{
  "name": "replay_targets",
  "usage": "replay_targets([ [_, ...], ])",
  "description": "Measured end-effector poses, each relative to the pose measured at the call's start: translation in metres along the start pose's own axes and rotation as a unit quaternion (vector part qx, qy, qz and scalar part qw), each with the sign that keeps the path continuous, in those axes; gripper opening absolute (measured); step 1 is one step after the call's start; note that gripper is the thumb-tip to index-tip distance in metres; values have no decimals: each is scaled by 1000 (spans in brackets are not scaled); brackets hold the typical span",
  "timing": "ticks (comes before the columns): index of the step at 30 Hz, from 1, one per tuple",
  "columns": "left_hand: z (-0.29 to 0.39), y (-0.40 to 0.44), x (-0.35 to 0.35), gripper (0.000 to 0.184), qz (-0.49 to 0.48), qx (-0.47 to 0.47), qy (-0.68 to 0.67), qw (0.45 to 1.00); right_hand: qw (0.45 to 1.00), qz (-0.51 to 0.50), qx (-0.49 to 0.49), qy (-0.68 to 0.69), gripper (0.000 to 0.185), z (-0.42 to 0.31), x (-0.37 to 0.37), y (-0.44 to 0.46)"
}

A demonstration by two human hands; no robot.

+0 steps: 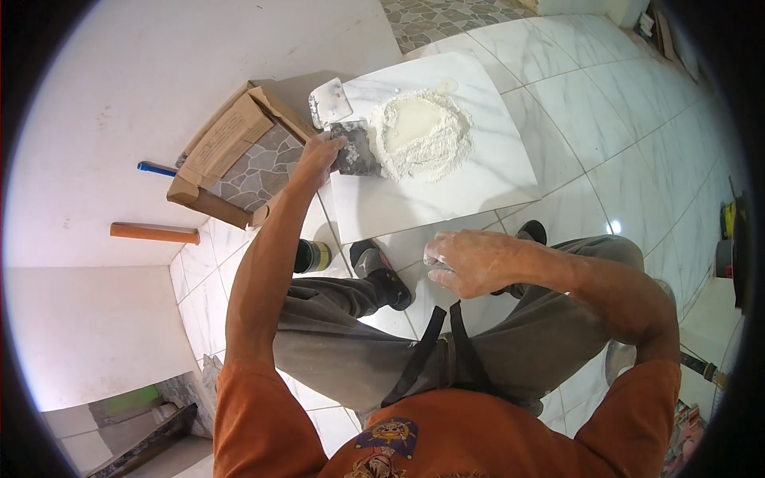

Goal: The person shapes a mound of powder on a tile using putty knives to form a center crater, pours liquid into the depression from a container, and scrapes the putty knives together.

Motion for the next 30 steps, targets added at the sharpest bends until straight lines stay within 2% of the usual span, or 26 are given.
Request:
replay_targets([
  [4, 23, 9, 2, 17, 1, 42, 72, 997, 1000, -3, 2, 6, 36, 0, -1, -2],
  [7, 49, 11, 6, 24, 32, 49, 185, 981, 1000, -3, 4, 1, 36, -1, 0, -3],
  [10, 82, 10, 20, 32, 60, 70, 307, 947, 1000, -3, 5, -2, 36, -1, -2, -4],
  [11, 79, 18, 17, 35, 61, 49, 320, 944, 1000, -3, 5, -2, 36, -2, -2, -4],
  [14, 100, 29, 26, 33, 60, 98, 427, 897, 1000, -6, 8, 0, 35, -2, -2, -4],
  [17, 116, 30, 42, 31, 35, 73, 451, 889, 1000, -8, 7, 1, 35, 2, 0, -1],
  [20, 129, 35, 55, 33, 40, 114, 511, 851, 1000, -4, 3, -3, 35, 1, 1, -1],
  [23, 141, 38, 54, 36, 69, 139, 499, 853, 1000, -4, 6, 6, 35, -2, -3, -6],
  [26, 156, 36, 50, 37, 45, 158, 473, 866, 1000, 4, -2, 5, 35, 0, -2, -7],
  [30, 142, 53, 8, 26, 18, 89, 398, 913, 1000, 12, 0, -11, 35, 1, -3, -10],
])
Point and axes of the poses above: each hand's wrist, its own y-axis towards the middle knuckle, its own x-axis out of the palm, z = x × y, the point moved 10 cm from there along y, towards the middle knuckle, and after that the axes turned 13 degrees about -z, right-handed, at the moved point
